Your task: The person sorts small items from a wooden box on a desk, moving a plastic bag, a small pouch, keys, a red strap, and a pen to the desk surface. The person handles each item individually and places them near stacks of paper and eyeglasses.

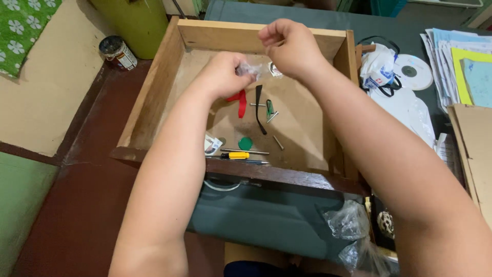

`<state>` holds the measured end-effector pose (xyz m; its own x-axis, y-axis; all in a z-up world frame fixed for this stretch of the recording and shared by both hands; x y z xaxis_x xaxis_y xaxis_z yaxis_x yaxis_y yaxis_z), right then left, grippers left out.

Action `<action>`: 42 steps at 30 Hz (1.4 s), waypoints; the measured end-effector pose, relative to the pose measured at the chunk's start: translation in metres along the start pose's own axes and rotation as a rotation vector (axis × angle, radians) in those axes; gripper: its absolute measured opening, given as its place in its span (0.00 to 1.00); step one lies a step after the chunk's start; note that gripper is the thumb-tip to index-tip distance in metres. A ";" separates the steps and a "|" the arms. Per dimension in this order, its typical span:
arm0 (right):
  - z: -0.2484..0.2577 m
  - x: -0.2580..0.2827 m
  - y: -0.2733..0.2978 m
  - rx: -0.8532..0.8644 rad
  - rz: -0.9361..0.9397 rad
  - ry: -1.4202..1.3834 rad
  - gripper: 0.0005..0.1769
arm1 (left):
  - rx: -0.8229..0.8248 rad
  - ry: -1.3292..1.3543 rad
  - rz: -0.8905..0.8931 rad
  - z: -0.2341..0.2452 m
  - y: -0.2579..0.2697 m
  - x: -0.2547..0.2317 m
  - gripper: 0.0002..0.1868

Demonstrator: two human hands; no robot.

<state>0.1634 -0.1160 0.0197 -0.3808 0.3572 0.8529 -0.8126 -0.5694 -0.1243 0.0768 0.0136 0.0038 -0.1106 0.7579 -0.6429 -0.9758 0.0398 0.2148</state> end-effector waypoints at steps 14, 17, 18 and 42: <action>-0.037 -0.114 -0.034 0.299 -0.220 1.017 0.25 | 0.044 -0.241 0.021 -0.020 -0.017 0.034 0.15; -0.051 -0.134 -0.029 0.442 -0.268 1.026 0.32 | 0.077 -0.236 0.009 -0.021 -0.026 0.037 0.16; -0.051 -0.129 -0.027 0.442 -0.268 1.029 0.32 | 0.077 -0.233 0.008 -0.021 -0.027 0.038 0.16; -0.029 -0.144 -0.037 0.305 -0.213 0.904 0.22 | 0.103 -0.211 0.072 -0.017 -0.006 0.032 0.18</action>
<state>0.2352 -0.1251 -0.1132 -0.5375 0.8352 0.1162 -0.8029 -0.5491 0.2321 0.0761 0.0267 -0.0304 -0.1264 0.8801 -0.4576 -0.9413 0.0391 0.3352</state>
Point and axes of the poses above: each hand's wrist, its own y-axis away from the middle knuckle, its own z-axis out of the back of the hand, x = y × z, the point moved 9 cm from there along -y, towards the middle knuckle, and after that the axes turned 10 degrees about x, right-handed, at the moved point
